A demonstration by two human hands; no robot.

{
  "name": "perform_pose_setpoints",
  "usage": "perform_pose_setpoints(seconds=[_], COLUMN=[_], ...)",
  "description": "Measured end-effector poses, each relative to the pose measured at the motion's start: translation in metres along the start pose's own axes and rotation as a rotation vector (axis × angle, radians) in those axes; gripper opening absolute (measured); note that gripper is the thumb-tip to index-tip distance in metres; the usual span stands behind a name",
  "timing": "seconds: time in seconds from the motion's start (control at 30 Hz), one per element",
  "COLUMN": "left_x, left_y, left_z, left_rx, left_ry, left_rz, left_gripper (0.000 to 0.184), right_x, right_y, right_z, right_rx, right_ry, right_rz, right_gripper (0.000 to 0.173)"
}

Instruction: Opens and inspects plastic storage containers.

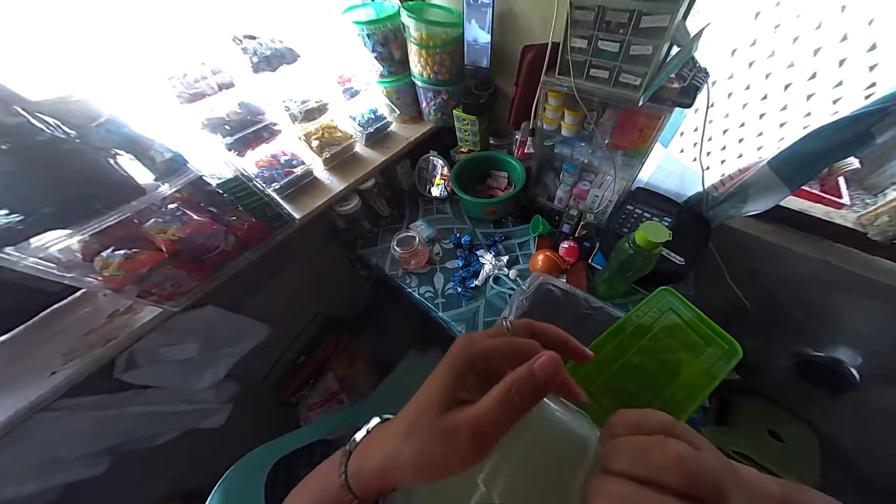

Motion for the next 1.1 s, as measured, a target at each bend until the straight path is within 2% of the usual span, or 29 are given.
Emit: perform_pose_setpoints(seconds=[0.13,0.2,0.3,0.43,0.63,0.8,0.87,1.1], left_x=[0.002,-0.003,-0.014,-0.030,-0.050,-0.048,-0.045,-0.037], left_y=[0.011,0.015,0.020,0.024,0.028,0.038,0.041,0.026], left_z=[-0.001,0.005,0.013,0.017,0.023,0.035,0.040,0.031], left_rx=[0.073,0.065,0.013,-0.072,-0.084,-0.170,-0.193,-0.046], left_ry=[0.046,0.013,-0.038,-0.092,-0.116,-0.086,-0.080,0.144], left_rz=[-0.012,-0.047,-0.080,-0.110,-0.172,-0.201,-0.219,-0.286], left_gripper=[0.059,0.060,0.049,0.034,0.031,0.035,0.033,0.034], right_x=[-0.004,-0.007,-0.009,-0.005,-0.001,0.002,-0.002,-0.011], right_y=[0.008,0.006,0.000,-0.012,-0.029,-0.024,-0.021,-0.033], right_z=[0.002,0.001,-0.001,0.002,0.006,0.011,0.009,-0.009], right_rx=[-0.055,-0.071,-0.081,-0.077,-0.083,-0.086,-0.071,0.018], right_ry=[0.060,0.023,-0.035,-0.089,-0.293,-0.269,-0.263,-0.419], right_rz=[-0.014,-0.013,-0.031,-0.033,-0.006,-0.034,-0.091,-0.138], right_gripper=[0.002,0.006,0.009,0.006,0.009,0.002,0.006,0.016])
Point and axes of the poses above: each hand's wrist, its own y-axis away from the middle knuckle, its own z-axis out of the back of the hand, x = y × z, the point moved 5 cm from there along -y, towards the middle knuckle, and after that the axes turned 8 degrees about -y, right-handed, at the moved point
